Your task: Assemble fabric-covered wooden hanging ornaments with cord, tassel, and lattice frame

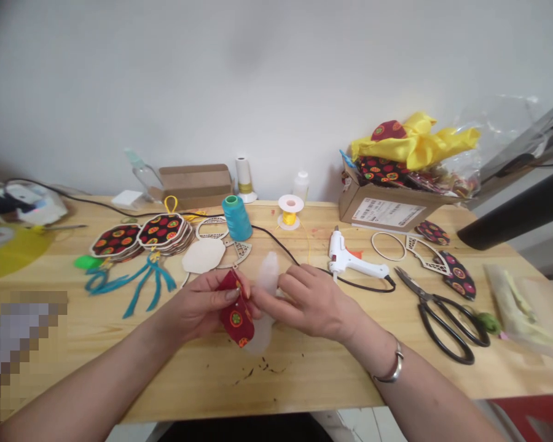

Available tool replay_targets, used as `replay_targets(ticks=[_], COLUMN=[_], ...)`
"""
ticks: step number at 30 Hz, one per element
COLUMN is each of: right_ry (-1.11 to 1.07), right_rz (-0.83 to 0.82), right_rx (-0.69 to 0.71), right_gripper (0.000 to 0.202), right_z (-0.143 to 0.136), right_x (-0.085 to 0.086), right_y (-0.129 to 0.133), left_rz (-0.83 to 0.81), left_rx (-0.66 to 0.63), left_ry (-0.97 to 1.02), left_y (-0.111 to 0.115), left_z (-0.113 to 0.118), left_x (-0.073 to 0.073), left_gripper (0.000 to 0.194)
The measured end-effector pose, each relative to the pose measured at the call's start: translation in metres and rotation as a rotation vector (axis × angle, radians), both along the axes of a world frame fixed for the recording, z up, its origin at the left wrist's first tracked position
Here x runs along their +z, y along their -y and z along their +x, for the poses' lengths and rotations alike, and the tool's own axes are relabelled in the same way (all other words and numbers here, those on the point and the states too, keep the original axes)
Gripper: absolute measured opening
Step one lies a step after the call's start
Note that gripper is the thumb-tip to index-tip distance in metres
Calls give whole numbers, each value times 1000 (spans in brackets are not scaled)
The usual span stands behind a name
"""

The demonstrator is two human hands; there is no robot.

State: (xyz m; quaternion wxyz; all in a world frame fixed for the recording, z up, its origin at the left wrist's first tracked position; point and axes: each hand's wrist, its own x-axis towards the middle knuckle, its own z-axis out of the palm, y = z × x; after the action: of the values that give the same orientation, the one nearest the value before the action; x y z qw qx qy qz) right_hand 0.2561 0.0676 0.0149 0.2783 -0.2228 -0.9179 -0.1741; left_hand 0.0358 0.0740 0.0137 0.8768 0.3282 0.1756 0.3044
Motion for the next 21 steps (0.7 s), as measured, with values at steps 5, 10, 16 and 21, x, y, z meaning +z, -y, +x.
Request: replay_targets(ticks=[5,10,16,21], right_ry=[60,66,18,-460], right_rz=[91,99,149,-285], right_rx=[-7,-54,-108,-220], right_gripper=[30,35,29,27], right_z=[-4,-7,2,7], right_x=[6,0,-3,-13], right_y=[8,11,1,-3], left_rz=[-9,27,96,94], left_rx=[-8,35,149,363], left_ry=[-8,-12,-39,-105], left_y=[0,-1,-7,-16], left_z=[1,2,-6,-12], left_x=[0,0,3,7], left_gripper=[10,9,9,10])
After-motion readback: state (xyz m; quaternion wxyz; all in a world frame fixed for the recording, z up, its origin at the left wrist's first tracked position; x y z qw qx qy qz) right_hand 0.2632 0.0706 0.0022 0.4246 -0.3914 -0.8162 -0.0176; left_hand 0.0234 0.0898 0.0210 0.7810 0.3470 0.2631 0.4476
